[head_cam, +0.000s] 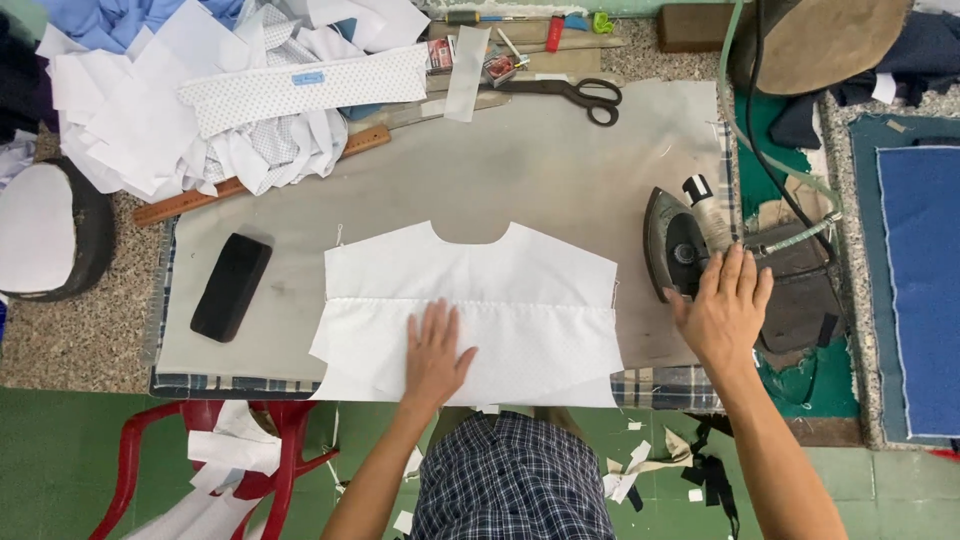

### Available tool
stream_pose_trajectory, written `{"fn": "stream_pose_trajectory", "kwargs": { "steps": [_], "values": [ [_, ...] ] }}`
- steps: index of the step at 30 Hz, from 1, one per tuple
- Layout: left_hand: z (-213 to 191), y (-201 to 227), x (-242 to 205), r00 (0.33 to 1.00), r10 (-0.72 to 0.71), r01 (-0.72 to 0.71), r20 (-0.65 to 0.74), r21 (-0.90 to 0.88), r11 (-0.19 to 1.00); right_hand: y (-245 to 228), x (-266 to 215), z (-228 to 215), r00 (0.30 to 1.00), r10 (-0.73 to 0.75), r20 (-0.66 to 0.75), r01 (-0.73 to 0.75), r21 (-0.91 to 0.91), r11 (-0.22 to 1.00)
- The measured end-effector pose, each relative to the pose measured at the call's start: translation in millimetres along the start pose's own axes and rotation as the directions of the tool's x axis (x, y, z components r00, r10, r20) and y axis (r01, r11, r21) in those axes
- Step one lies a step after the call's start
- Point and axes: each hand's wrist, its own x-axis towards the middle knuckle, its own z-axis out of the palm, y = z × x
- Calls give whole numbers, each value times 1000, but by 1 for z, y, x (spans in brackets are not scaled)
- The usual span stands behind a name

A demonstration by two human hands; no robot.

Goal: The person irons a white fabric piece on a metal table using a steam iron. They repeatedly smooth the fabric, flip it over, and press different sections while occasionally using a black rectangular object to hold the fabric in place.

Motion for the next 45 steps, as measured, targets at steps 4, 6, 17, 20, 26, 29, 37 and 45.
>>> {"fn": "stream_pose_trajectory", "kwargs": {
  "steps": [4, 6, 17, 20, 26, 29, 37, 45],
  "values": [
    [2, 98, 40, 977, 132, -111, 167, -131, 985, 20, -6, 24, 995, -80, 63, 77, 41, 996],
    [4, 142, 52, 967, 152, -118, 205, -171, 978, 35, -3, 40, 989, -110, 96, 108, 27, 994],
    [24, 107, 11, 942, 117, -209, -314, -276, 938, 60, 66, 154, 595, 0, 803, -674, 500, 544],
    [-16, 5, -29, 909, -121, 97, -399, -79, 992, 25, 108, 10, 532, -126, 837, -692, 516, 504],
    [-26, -98, -33, 898, -248, 288, -364, 59, 956, -79, 109, -101, 570, -486, 662, 0, 592, 806],
    [-14, -117, -21, 923, -211, 239, -323, 50, 970, -139, 102, -90, 590, -642, 489, 113, 738, 666],
    [5, -163, -21, 932, -292, 285, -215, -63, 957, -251, 111, -98, 432, -734, 525, 333, 663, 670],
    [7, -174, -19, 890, -322, 297, -323, -125, 947, -322, 122, -94, 543, -756, 365, 505, 578, 642]
  ]
}}
